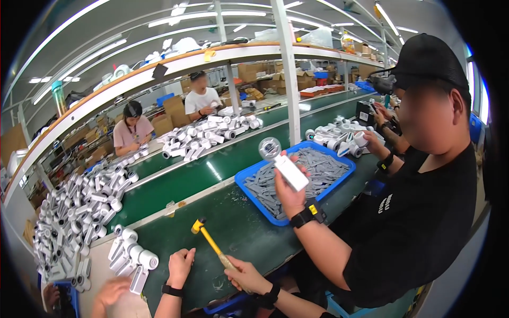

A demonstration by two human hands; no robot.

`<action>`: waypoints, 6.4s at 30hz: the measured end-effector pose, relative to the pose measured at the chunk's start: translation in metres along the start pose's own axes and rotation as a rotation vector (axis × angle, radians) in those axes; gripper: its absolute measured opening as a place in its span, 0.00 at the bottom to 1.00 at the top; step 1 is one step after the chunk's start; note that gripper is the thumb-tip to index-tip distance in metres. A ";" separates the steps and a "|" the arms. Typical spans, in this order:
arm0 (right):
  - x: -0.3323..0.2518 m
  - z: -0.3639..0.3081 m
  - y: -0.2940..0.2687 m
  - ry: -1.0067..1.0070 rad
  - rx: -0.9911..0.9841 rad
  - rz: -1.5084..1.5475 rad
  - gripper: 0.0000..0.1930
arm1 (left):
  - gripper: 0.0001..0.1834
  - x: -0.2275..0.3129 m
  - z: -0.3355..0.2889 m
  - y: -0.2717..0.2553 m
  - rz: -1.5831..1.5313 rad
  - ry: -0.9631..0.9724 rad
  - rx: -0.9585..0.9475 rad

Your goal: The person picks up a handheld fan, strikes the joint with a yellow mallet to secure the components, and places it on the workbench. This process is repeated with several more fans throughout the video.

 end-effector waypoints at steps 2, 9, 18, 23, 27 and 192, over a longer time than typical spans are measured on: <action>0.001 -0.001 0.002 -0.008 -0.057 0.046 0.32 | 0.22 -0.012 0.010 0.014 0.027 -0.006 -0.013; 0.006 -0.012 0.002 -0.160 0.024 -0.007 0.32 | 0.20 -0.018 0.003 0.028 0.172 0.103 0.070; 0.000 -0.022 0.010 -0.313 0.114 -0.139 0.32 | 0.19 -0.017 0.002 0.023 0.109 0.094 0.040; 0.003 -0.025 0.007 -0.263 0.097 -0.173 0.31 | 0.19 -0.020 0.000 0.023 0.087 0.133 0.095; 0.004 -0.023 0.009 -0.334 0.092 -0.162 0.32 | 0.19 -0.020 -0.002 0.020 0.122 0.078 0.058; -0.059 -0.119 -0.020 -0.643 0.146 -0.973 0.27 | 0.12 0.017 -0.060 -0.003 -0.201 0.112 0.058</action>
Point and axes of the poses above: each hand's wrist, its own z-axis towards the middle knuckle, its own y-axis out of the palm, x = y × z, the point moved 4 cm from there along z, towards the middle knuckle, and after that the axes turned 8 degrees about x, right-handed, at the moved point
